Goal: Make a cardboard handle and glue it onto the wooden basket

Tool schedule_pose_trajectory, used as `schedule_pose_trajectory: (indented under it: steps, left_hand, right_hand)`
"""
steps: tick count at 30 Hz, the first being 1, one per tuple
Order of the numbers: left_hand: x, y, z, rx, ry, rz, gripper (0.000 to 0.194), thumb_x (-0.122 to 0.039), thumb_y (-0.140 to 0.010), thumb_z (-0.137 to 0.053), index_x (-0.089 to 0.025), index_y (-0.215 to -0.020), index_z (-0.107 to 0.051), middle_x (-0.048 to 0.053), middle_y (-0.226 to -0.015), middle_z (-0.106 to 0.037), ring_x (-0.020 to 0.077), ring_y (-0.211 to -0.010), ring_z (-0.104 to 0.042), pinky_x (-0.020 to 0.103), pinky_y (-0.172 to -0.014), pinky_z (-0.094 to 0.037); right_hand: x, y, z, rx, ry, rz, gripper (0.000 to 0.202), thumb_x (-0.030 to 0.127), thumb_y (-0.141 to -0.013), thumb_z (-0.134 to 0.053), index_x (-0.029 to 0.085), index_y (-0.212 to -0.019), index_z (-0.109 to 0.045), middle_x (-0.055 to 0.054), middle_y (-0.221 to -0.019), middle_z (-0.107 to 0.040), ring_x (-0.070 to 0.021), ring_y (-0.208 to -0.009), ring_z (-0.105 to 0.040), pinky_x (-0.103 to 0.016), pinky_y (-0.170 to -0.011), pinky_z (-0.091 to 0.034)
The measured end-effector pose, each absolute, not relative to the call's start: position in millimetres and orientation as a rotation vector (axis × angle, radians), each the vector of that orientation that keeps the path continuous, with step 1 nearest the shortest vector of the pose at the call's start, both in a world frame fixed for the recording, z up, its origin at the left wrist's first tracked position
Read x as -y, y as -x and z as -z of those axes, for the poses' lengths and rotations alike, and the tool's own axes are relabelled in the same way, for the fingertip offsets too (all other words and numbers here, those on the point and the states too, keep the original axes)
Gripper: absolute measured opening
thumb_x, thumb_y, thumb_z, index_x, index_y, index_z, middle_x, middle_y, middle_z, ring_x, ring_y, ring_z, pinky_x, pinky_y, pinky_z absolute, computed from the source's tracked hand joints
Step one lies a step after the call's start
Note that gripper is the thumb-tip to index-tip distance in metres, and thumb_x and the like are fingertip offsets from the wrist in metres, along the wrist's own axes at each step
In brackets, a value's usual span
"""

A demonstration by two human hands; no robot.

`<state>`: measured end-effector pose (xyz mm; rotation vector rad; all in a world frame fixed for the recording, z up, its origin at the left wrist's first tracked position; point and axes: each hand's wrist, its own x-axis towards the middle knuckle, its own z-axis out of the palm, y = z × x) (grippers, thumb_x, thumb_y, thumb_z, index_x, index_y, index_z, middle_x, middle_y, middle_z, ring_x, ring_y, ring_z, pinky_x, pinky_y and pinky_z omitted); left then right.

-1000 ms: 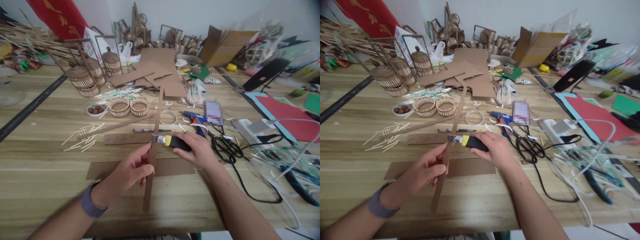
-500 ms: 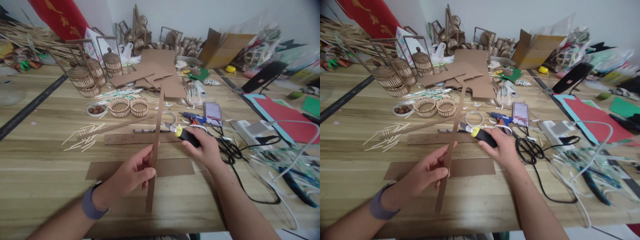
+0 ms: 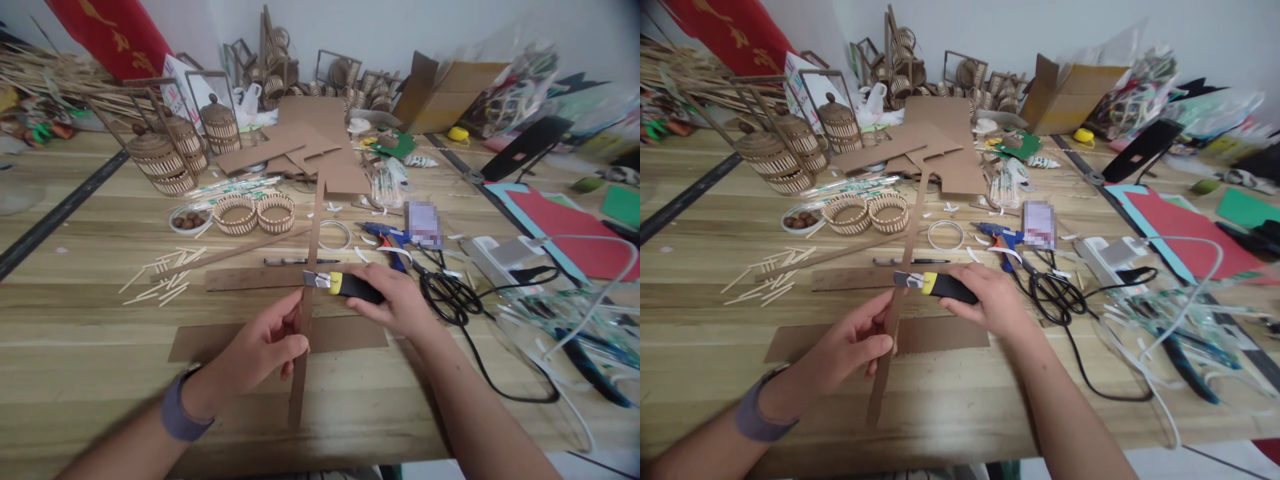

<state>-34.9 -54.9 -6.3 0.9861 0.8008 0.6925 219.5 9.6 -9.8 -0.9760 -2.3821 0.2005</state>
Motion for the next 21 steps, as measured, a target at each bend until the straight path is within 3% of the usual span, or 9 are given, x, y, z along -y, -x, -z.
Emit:
schedule_pose_trajectory:
  steps: [7, 14, 21]
  left_hand:
    - [60.5, 34.7, 10.8, -0.674, -0.877, -0.696, 0.076, -0.022, -0.082, -0.066, -0.033, -0.152, -0.039, -0.005, -0.079, -0.054, 0.0044, -0.052, -0.042, 0.014, -0.042, -0.038]
    - [57.0, 33.3, 13.0, -0.773, -0.872, -0.762, 0.078, -0.024, -0.08, -0.066, -0.026, -0.153, -0.037, -0.005, -0.077, -0.056, 0.0054, -0.051, -0.04, 0.016, -0.042, -0.037]
    - [56.3, 30.6, 15.3, -0.9, -0.981, -0.75, 0.041, -0.041, -0.086, -0.062, -0.015, -0.118, -0.061, -0.006, -0.066, -0.05, 0.0072, -0.055, -0.04, 0.018, -0.048, -0.032]
  right_hand:
    - [-16.1, -232.1, 12.5, 2.239, 1.109, -0.022, 0.035, 0.05, -0.096, -0.055, 0.021, -0.11, -0.066, -0.009, -0.09, -0.074, -0.0244, -0.08, -0.071, -0.034, -0.069, -0.055]
    - [-18.2, -229.5, 20.5, 2.131, 1.316, 0.035, 0.039, 0.053, -0.095, -0.052, 0.02, -0.11, -0.068, -0.01, -0.097, -0.075, -0.0272, -0.087, -0.071, -0.035, -0.072, -0.053]
    - [-27.9, -233.8, 29.9, 2.111, 1.707, 0.074, 0.043, 0.053, -0.093, -0.055, 0.018, -0.113, -0.071, -0.013, -0.101, -0.074, -0.03, -0.091, -0.069, -0.037, -0.074, -0.051]
